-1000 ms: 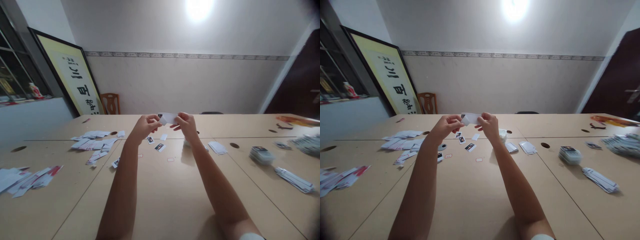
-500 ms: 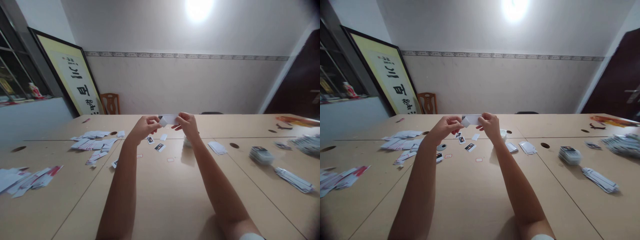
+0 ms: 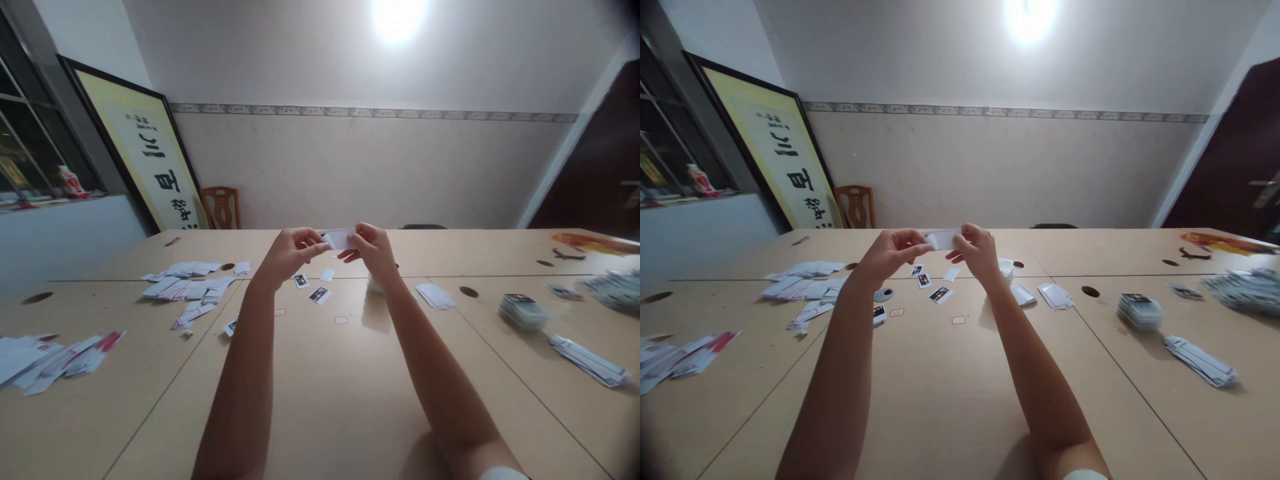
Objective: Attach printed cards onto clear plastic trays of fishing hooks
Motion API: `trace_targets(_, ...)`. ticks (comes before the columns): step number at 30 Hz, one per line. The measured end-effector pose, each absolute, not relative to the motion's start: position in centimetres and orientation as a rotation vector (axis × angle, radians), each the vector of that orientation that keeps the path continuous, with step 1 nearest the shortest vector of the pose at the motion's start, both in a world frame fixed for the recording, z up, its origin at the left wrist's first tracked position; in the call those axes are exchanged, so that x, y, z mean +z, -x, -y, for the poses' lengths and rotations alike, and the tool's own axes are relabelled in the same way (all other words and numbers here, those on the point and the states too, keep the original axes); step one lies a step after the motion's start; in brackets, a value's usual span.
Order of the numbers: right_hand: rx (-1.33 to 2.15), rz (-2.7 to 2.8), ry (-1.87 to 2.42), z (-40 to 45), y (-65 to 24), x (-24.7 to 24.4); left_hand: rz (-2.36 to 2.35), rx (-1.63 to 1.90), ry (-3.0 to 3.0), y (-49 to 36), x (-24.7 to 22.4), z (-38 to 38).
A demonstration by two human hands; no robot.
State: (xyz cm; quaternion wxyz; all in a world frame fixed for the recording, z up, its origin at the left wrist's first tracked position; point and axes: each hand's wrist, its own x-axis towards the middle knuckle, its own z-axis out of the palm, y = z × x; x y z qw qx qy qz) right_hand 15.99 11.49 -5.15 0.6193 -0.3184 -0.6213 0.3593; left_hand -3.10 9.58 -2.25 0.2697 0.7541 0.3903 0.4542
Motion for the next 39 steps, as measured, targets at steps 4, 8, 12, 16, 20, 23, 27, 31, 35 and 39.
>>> trace_targets(4, 0.889, 1.433, 0.725, -11.2, -16.0, -5.0, -1.078, 1.400, -2.122, 2.8, -2.2, -9.5)
trace_targets(8, 0.952, 1.463, 0.714, -11.1, -16.0, -4.9, -0.993, 1.412, -2.324, 2.4, -2.1, -9.2)
trace_targets(12, 0.977, 1.481, 0.687, -11.0, -16.0, -4.8, -0.983, 1.358, -2.410, 2.2, -2.1, -8.8)
trace_targets(16, 1.016, 1.465, 0.649, -11.0, -16.0, -4.7, -1.008, 1.441, -2.371, 2.0, -2.1, -8.9)
trace_targets(20, 1.089, 1.444, 0.603, -10.7, -16.0, -4.5, -1.043, 1.599, -2.317, 1.9, -2.2, -9.0)
trace_targets(23, 1.120, 1.455, 0.589, -10.4, -16.3, -4.3, -1.081, 1.673, -2.299, 1.7, -2.2, -9.0)
trace_targets(27, 1.132, 1.496, 0.571, -10.0, -16.4, -4.2, -1.098, 1.718, -2.314, 1.5, -2.1, -8.7)
trace_targets(31, 1.115, 1.502, 0.547, -9.9, -16.3, -4.3, -1.086, 1.759, -2.322, 1.3, -2.0, -8.2)
trace_targets(35, 1.076, 1.518, 0.558, -9.8, -16.4, -4.4, -1.110, 1.811, -2.299, 1.1, -1.9, -7.7)
trace_targets(39, 1.047, 1.512, 0.573, -9.6, -16.3, -4.3, -1.109, 1.822, -2.314, 1.1, -1.8, -7.3)
